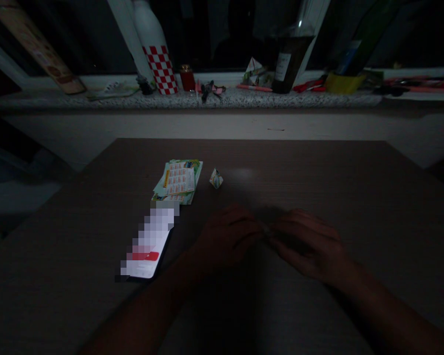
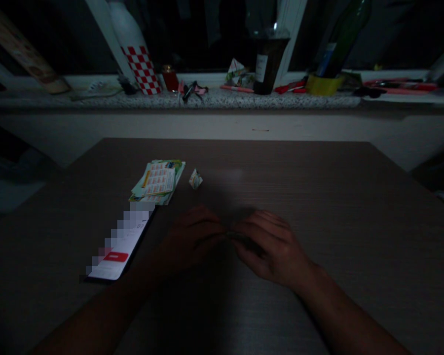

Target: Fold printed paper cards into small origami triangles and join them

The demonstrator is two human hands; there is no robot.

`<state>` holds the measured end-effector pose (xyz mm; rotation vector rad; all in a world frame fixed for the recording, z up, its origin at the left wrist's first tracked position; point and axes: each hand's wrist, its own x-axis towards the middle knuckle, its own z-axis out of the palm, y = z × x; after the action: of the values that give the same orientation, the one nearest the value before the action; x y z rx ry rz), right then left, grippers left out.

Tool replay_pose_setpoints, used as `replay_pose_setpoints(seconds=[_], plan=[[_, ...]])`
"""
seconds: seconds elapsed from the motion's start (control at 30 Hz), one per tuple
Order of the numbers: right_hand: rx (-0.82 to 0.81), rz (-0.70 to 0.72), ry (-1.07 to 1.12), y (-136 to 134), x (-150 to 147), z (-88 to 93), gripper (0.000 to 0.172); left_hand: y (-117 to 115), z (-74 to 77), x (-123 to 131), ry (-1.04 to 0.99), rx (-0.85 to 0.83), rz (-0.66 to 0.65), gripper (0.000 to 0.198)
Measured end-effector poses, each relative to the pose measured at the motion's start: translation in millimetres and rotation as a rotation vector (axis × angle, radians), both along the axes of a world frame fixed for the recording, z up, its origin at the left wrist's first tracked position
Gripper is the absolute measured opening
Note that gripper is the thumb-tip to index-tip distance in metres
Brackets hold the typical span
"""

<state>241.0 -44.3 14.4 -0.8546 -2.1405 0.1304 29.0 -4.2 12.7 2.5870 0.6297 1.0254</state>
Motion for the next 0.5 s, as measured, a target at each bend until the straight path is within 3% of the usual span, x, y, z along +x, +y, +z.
replay_pose_setpoints(seconds=[0.23, 0.5], plan=[[0.015, 0.000, 0.112, 1.1, -0.8, -0.1, 0.020, -0.7, -2.8, 2.1, -0.158, -0.127, -0.033, 0.009], [0.051, 0.039, 0.120, 2.1, -4.6, 1.9, 0.017, -5.9, -3.1, 5.1, -0.093, -0.036, -0.024, 0.008]])
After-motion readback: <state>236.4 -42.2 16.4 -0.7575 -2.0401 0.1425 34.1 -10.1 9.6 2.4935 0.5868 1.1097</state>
